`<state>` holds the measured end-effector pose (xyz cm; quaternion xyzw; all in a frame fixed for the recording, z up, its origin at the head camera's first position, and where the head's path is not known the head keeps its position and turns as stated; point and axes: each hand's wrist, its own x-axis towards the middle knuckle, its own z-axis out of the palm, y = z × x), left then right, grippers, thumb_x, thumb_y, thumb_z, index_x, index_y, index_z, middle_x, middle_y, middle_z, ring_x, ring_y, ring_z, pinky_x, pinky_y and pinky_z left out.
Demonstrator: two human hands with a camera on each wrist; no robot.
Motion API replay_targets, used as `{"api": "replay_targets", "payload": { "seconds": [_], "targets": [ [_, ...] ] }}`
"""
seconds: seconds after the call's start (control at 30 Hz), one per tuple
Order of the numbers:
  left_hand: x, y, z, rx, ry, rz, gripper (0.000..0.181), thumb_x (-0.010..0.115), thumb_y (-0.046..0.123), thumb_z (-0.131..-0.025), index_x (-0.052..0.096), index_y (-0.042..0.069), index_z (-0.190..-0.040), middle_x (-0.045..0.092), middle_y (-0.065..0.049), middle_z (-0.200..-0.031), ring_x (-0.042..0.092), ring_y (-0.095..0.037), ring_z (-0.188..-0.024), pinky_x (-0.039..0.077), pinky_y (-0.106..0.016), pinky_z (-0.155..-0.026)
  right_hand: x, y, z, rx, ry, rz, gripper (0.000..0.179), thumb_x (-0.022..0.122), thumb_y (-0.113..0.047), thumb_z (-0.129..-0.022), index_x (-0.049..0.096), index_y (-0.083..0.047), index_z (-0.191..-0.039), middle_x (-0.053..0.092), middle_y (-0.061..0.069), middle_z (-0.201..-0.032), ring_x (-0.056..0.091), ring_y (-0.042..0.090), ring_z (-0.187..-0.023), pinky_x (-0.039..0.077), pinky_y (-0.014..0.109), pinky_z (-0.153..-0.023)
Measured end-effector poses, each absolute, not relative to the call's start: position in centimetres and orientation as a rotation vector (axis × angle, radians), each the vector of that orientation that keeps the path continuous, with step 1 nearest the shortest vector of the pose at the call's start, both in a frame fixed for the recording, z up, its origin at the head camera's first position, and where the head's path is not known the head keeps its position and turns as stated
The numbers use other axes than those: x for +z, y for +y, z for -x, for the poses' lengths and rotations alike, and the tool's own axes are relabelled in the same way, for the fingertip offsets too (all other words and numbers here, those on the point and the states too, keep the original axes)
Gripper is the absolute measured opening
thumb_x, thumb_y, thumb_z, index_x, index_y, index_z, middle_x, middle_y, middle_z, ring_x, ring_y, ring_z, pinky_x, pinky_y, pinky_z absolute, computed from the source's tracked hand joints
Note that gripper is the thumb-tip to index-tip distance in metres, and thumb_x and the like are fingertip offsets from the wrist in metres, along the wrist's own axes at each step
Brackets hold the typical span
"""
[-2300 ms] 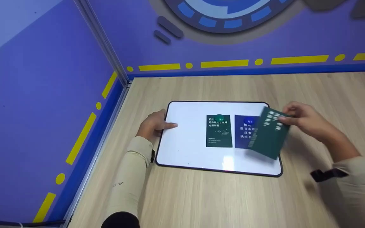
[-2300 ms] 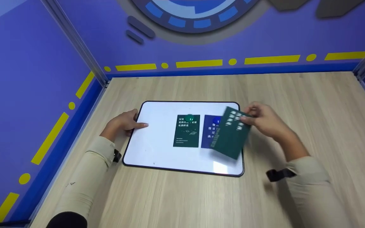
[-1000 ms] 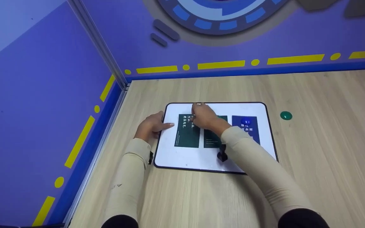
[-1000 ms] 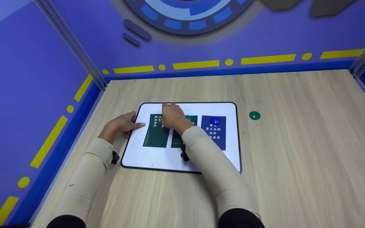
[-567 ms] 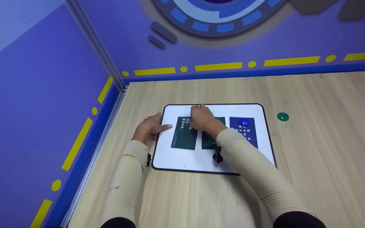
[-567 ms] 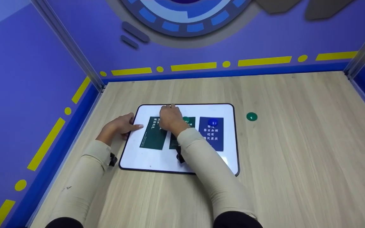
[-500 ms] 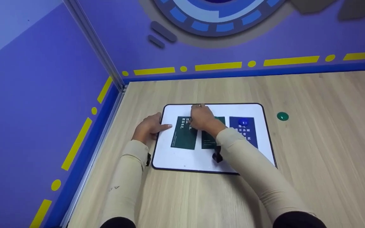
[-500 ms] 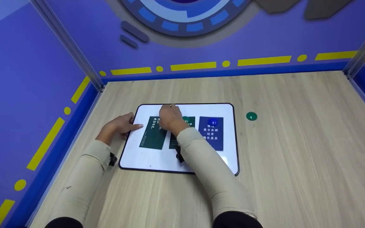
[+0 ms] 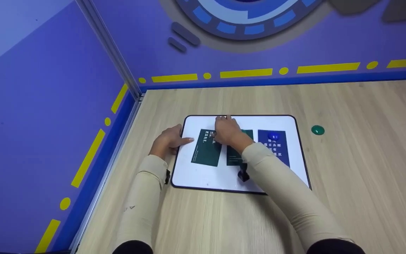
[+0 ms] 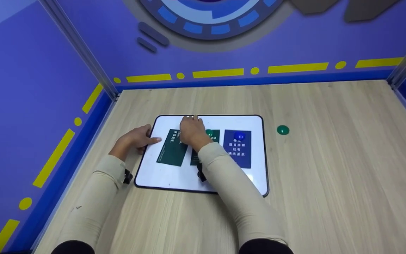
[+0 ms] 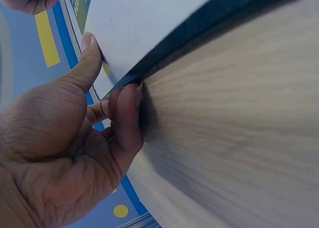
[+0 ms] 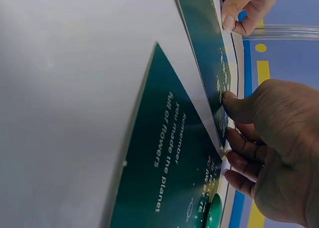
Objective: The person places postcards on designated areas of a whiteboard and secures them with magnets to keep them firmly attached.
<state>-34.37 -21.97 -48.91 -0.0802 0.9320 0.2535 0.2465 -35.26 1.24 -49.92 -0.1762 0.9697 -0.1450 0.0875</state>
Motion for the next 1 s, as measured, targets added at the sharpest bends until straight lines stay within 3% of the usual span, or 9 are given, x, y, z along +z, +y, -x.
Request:
{"api": "replay_targets", "payload": {
  "seconds": [0.1, 0.3, 0.7, 1.0],
  "targets": [
    [-48.81, -21.94, 34.26, 0.690, 2.539, 0.212, 0.074, 0.075, 0.051, -0.098, 0.045, 0.013, -0.154, 0.065, -0.014, -0.123, 0.067, -0.022, -0.085, 0.053, -0.029, -0.062, -49.94, 1.25, 35.24, -0.440, 2.874, 0.520, 0.062, 0.066, -0.028, -0.107, 0.045, 0.004, -0.156, 0.059, 0.022, -0.152, 0.051, 0.039, -0.143, 0.039, 0.054, -0.127],
    [-48.65, -22.13, 34.33, 0.708, 2.528, 0.215, 0.079, 0.076, 0.050, -0.098, 0.041, 0.012, -0.158, 0.065, -0.015, -0.126, 0.068, -0.023, -0.087, 0.054, -0.029, -0.062, -49.58, 1.07, 35.34, -0.460, 2.835, 0.530, 0.057, 0.065, -0.026, -0.107, 0.049, 0.000, -0.155, 0.056, 0.021, -0.154, 0.047, 0.040, -0.147, 0.034, 0.061, -0.128],
    [-48.65, -22.08, 33.98, 0.730, 2.515, 0.246, 0.080, 0.076, 0.050, -0.098, 0.040, 0.015, -0.160, 0.066, -0.014, -0.127, 0.068, -0.021, -0.087, 0.054, -0.029, -0.063, -50.00, 0.97, 35.18, -0.504, 2.821, 0.541, 0.039, 0.064, -0.023, -0.107, 0.062, -0.002, -0.140, 0.062, 0.018, -0.144, 0.052, 0.037, -0.139, 0.038, 0.060, -0.126],
    [-48.65, -22.02, 34.16, 0.719, 2.522, 0.231, 0.078, 0.076, 0.051, -0.097, 0.042, 0.013, -0.157, 0.065, -0.014, -0.124, 0.068, -0.022, -0.087, 0.055, -0.030, -0.064, -49.74, 1.21, 35.51, -0.511, 2.801, 0.535, 0.036, 0.064, -0.022, -0.107, 0.063, -0.002, -0.137, 0.063, 0.017, -0.139, 0.052, 0.036, -0.135, 0.040, 0.057, -0.125]
  ]
}}
